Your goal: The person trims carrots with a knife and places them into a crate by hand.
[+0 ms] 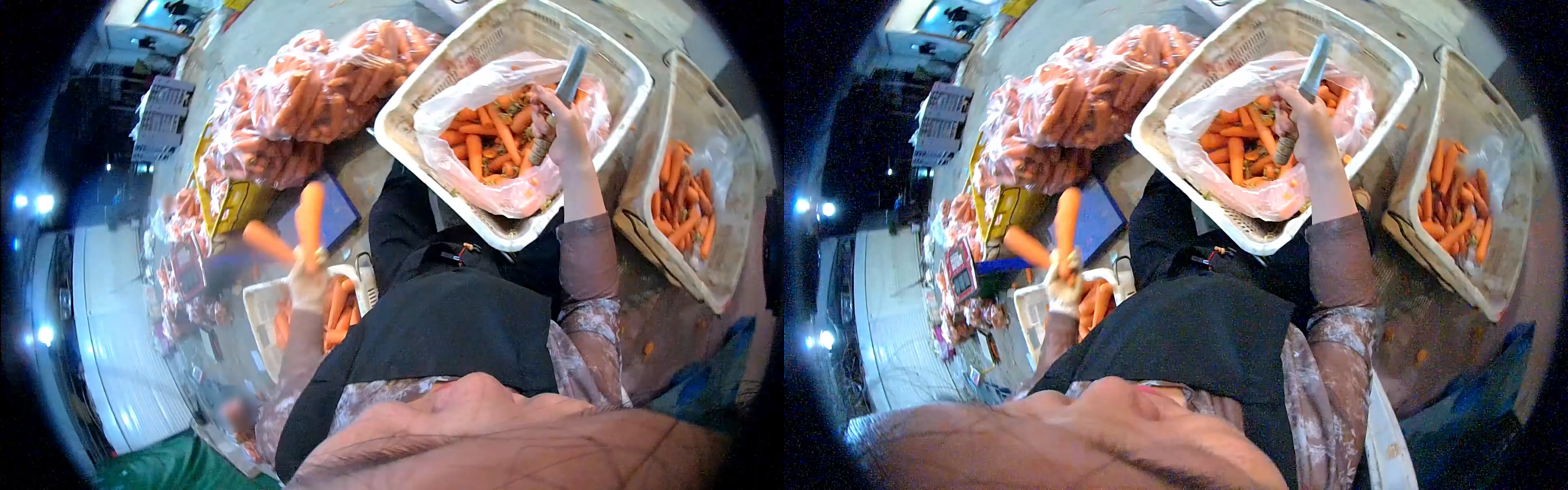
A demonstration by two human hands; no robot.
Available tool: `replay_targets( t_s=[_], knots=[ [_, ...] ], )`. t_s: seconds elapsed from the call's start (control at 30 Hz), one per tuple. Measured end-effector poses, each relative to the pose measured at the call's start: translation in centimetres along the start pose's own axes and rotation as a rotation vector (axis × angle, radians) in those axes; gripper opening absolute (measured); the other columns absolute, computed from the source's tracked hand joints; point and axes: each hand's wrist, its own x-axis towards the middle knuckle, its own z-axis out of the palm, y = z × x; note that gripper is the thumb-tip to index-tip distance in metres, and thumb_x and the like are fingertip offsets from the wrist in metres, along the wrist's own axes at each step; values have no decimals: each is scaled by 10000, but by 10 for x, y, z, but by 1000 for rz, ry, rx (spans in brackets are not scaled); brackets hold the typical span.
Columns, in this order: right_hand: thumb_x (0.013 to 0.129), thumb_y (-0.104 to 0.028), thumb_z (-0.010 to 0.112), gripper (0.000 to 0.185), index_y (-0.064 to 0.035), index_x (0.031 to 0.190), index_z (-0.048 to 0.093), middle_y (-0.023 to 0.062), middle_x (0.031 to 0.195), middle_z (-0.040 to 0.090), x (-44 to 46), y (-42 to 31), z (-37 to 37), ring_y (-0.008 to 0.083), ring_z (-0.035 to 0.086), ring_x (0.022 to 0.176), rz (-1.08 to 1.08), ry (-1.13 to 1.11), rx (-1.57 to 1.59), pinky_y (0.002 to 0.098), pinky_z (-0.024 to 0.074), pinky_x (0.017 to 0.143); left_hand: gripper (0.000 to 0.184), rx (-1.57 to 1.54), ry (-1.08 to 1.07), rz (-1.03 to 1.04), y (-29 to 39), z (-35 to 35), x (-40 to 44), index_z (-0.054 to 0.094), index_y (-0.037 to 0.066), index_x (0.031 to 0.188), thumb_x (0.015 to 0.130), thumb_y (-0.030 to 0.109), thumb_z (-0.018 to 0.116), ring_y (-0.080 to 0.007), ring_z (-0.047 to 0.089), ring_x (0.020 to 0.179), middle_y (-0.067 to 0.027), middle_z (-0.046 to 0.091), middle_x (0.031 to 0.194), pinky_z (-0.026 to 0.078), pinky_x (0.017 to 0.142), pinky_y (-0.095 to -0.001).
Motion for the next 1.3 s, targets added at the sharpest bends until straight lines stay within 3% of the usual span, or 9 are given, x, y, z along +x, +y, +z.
replay_targets(
  t_s=[0.23,0.37,0.5,0.6,0.87,0.97,1.07,1.17,1.3],
  knots=[
    [836,-197,652,201,-17,792,574,-2,581,466,-7,-14,1,82,379,418,-52,-6,18,252,323,425,500,546,420,79,40,-71,-128,484,15,1228,804,221,652,-294,540,1063,-128,563,1121,447,928,-422],
    [839,-170,649,156,-54,774,568,-4,556,470,-9,-18,3,63,380,421,-94,8,54,228,298,412,394,2318,392,-796,54,-87,-97,619,8,1040,767,289,653,-278,637,856,-148,660,933,513,707,-414],
    [839,-154,651,153,-71,754,554,-16,563,476,-18,-28,2,58,379,421,-125,1,149,220,303,406,225,1567,-217,-122,-14,60,20,637,-12,981,878,178,572,-197,596,868,-108,648,961,465,774,-311],
    [833,-148,652,157,-77,745,544,-12,563,467,-21,-34,-5,65,377,412,-132,20,232,228,314,406,192,1136,-526,-280,-102,205,98,607,-6,1025,921,123,510,-128,575,876,-68,630,948,448,806,-258],
    [865,-172,595,187,-92,727,496,-13,591,449,-38,-64,-40,62,379,411,-235,158,460,224,324,396,430,2383,-1026,541,-333,186,374,509,32,1176,803,215,621,-310,533,1090,-215,554,1156,435,909,-376],
    [917,-192,504,249,-92,706,418,-17,633,394,-44,-76,-48,55,348,423,-200,164,507,206,330,401,483,1119,-529,-293,-362,163,424,478,46,1224,813,259,616,-290,520,1111,-194,543,1179,436,912,-381],
    [954,-216,437,300,-94,690,361,-15,655,342,-44,-79,-52,54,334,436,-186,103,586,197,347,418,673,2722,-1076,358,-352,191,421,555,46,1188,707,497,688,-257,561,1064,-181,586,1126,460,878,-354],
    [961,-220,421,289,-85,711,367,-2,679,356,-44,-72,-55,57,344,444,-160,43,588,203,369,427,875,2818,-871,-273,-363,226,422,616,13,1105,473,594,788,-287,624,962,-180,643,1051,486,834,-391],
    [967,-214,409,283,-80,720,370,4,692,361,-47,-72,-63,64,350,446,-182,18,579,208,383,442,853,2823,-765,357,-374,221,426,627,4,1088,491,595,779,-282,632,949,-181,655,1016,487,833,-373]
  ],
)
